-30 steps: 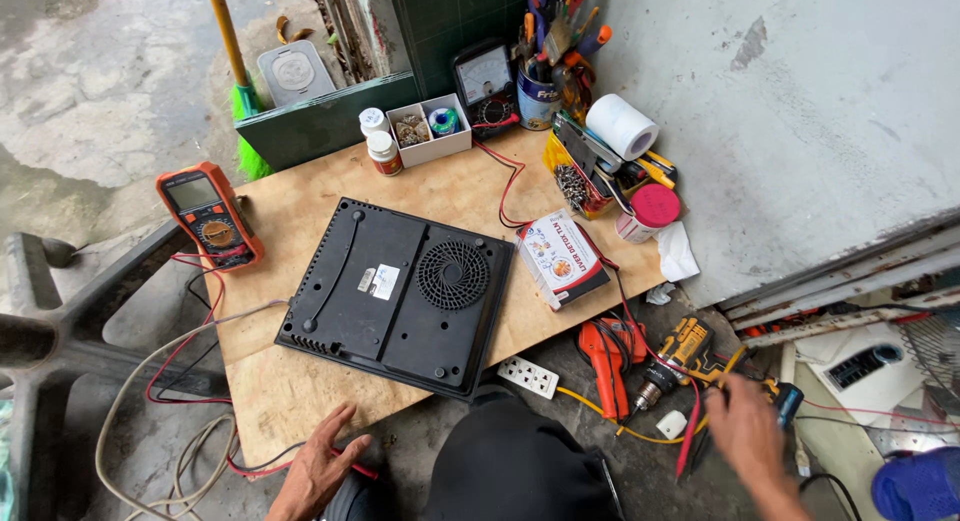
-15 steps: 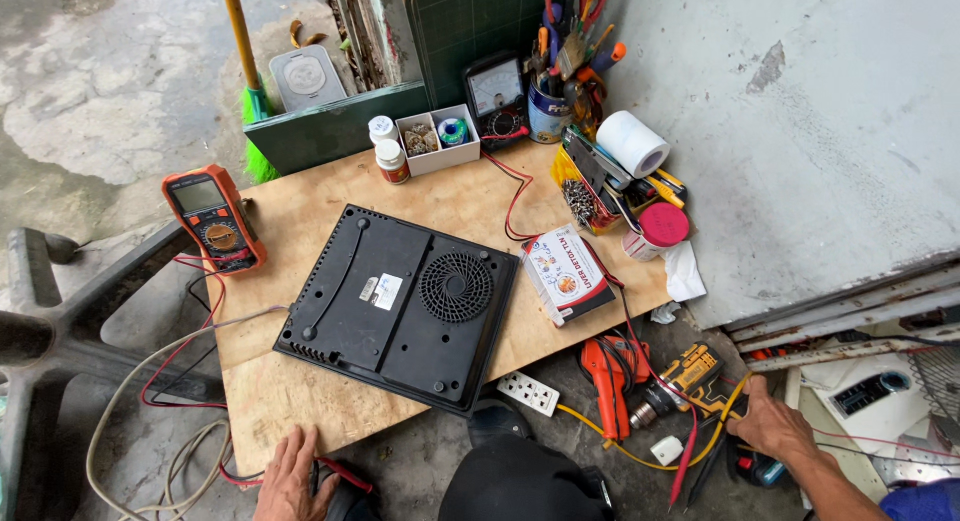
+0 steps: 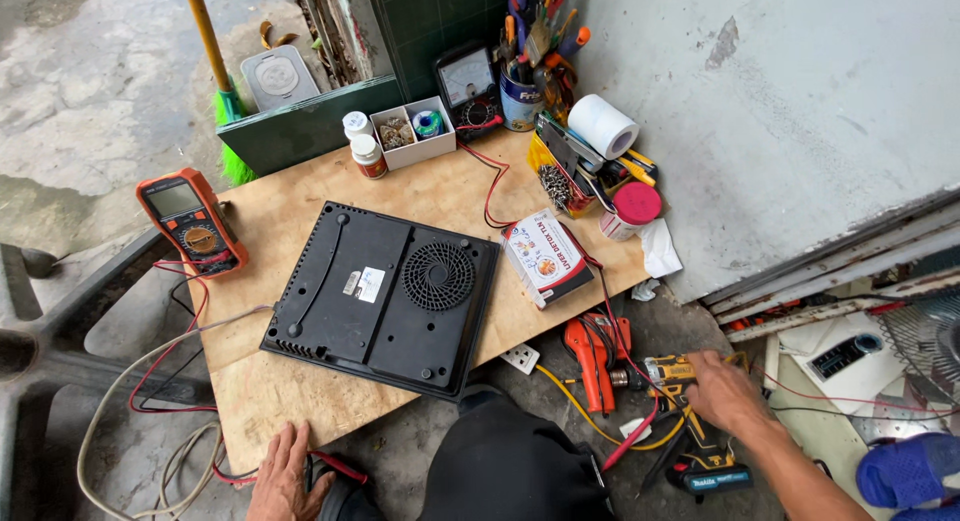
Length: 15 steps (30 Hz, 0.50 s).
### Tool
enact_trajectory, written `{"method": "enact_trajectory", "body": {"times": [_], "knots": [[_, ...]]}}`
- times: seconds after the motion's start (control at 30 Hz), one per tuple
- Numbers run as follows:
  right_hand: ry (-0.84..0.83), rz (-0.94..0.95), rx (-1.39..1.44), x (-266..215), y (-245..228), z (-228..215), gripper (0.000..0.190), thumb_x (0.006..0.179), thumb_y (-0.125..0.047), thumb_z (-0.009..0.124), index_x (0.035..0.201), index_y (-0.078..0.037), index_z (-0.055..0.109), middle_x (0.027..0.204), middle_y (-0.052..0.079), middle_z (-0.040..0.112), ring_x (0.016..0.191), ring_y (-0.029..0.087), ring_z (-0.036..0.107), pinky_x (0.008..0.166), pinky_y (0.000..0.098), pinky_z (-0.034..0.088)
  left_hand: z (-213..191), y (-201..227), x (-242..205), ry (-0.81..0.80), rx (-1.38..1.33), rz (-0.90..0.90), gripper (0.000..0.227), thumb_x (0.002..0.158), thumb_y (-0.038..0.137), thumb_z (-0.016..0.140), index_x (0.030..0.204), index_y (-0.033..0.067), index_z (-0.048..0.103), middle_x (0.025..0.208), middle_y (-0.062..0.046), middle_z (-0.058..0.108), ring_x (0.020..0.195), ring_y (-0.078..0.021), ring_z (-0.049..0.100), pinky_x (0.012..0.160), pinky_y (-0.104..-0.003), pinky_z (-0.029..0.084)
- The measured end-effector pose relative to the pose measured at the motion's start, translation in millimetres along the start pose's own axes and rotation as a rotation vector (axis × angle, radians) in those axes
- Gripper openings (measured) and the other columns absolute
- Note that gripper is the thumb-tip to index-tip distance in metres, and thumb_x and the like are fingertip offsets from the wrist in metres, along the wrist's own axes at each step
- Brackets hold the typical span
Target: The person tests an induction cooktop by pressing buttons and placing a metal plate on the surface. They then flip the cooktop over, inspect the back label, and use a power drill to remove screws from the casing.
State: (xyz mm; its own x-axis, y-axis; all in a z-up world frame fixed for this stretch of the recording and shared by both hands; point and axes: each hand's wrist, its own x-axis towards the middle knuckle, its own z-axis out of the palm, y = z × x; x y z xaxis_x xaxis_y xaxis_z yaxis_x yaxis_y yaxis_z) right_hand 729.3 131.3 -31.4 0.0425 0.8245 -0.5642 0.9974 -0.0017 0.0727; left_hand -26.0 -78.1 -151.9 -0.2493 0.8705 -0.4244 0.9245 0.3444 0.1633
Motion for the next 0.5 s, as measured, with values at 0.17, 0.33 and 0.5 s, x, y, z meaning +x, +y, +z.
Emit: {"method": "enact_trajectory", "body": {"times": [0.17, 0.33, 0.5], "knots": [[0.058, -0.06, -0.267, -15, 30, 50, 0.085, 0.095, -0.012, 0.056, 0.173, -0.026, 0.025, 0.159, 0.002, 0.041, 0.134, 0.025, 0.065, 0.119, 0.0544, 0.044, 11, -4, 0, 0.174, 0.043, 0.105, 0.126, 0.078, 0.071, 0.081, 0.18, 0.0291, 0.02, 0.188, -0.007, 0.023, 0.171, -0.037, 0.027, 0.128, -0.054, 0.039], [0.022, -0.166, -0.353, -51, 83, 84, 0.053, 0.1, -0.027, 0.07, 0.151, -0.029, 0.057, 0.14, -0.001, 0.07, 0.136, 0.022, 0.066, 0.123, 0.0507, 0.052, 14, -8, 2, 0.209, 0.08, 0.115, 0.13, 0.074, 0.074, 0.081, 0.18, 0.0302, 0.021, 0.187, -0.005, 0.026, 0.171, -0.0311, 0.028, 0.126, -0.052, 0.042], [-0.151, -0.09, -0.343, -86, 103, 98, 0.017, 0.098, -0.049, 0.051, 0.096, -0.043, 0.066, 0.112, -0.019, 0.07, 0.115, 0.01, 0.069, 0.1, 0.0389, 0.045, 8, -3, 1, 0.103, 0.068, 0.049, 0.124, 0.082, 0.074, 0.076, 0.181, 0.0326, 0.015, 0.189, -0.004, 0.02, 0.173, -0.0355, 0.022, 0.128, -0.055, 0.039]]}}
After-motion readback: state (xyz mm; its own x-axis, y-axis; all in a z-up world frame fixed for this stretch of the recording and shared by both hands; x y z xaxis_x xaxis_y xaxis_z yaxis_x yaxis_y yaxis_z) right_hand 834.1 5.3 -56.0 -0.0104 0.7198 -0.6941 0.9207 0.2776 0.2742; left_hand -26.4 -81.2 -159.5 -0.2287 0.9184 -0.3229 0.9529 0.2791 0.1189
